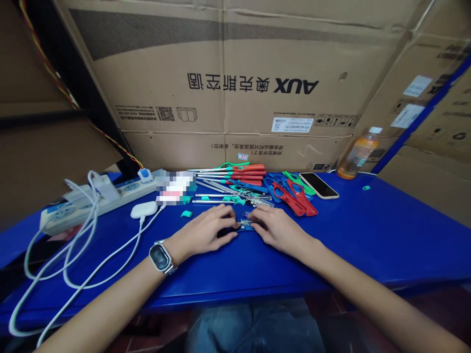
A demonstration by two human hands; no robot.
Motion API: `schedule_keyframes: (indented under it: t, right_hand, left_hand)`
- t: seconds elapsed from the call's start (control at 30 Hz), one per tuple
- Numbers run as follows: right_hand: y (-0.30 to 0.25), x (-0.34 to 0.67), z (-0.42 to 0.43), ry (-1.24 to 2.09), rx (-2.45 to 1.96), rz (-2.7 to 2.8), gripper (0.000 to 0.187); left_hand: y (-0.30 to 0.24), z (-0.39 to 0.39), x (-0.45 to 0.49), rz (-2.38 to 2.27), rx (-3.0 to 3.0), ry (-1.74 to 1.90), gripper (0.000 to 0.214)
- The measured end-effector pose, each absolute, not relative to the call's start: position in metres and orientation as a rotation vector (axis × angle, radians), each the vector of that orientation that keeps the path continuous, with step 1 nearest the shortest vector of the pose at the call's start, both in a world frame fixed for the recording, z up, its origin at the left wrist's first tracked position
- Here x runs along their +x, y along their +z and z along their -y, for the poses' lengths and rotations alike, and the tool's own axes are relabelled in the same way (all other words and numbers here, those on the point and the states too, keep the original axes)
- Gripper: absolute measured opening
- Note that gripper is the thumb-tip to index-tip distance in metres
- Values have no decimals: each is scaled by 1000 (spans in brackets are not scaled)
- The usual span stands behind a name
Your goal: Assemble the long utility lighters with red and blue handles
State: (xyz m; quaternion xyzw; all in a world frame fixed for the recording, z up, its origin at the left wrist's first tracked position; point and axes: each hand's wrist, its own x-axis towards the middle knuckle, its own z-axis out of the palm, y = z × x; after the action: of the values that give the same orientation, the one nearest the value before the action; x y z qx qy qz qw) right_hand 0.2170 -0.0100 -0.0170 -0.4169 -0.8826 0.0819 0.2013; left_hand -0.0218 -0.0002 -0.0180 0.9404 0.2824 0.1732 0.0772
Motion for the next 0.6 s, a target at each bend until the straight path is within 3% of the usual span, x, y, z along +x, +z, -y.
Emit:
schedule_keyframes:
  t: [0.2,0.33,0.6]
  right_hand:
    - [-14,216,6,206,-1160,2526,18]
    - [-12,221,0,245,-1170,2520,23]
    - [-3,202,-14,267,-1121,2424,20]
  left_hand:
    - [-11,2,-24,-867,2757,499,22]
    - [-3,-2,-35,-963,2636,600,36]
    - [-9,-14,-48,-1059,2535,571,22]
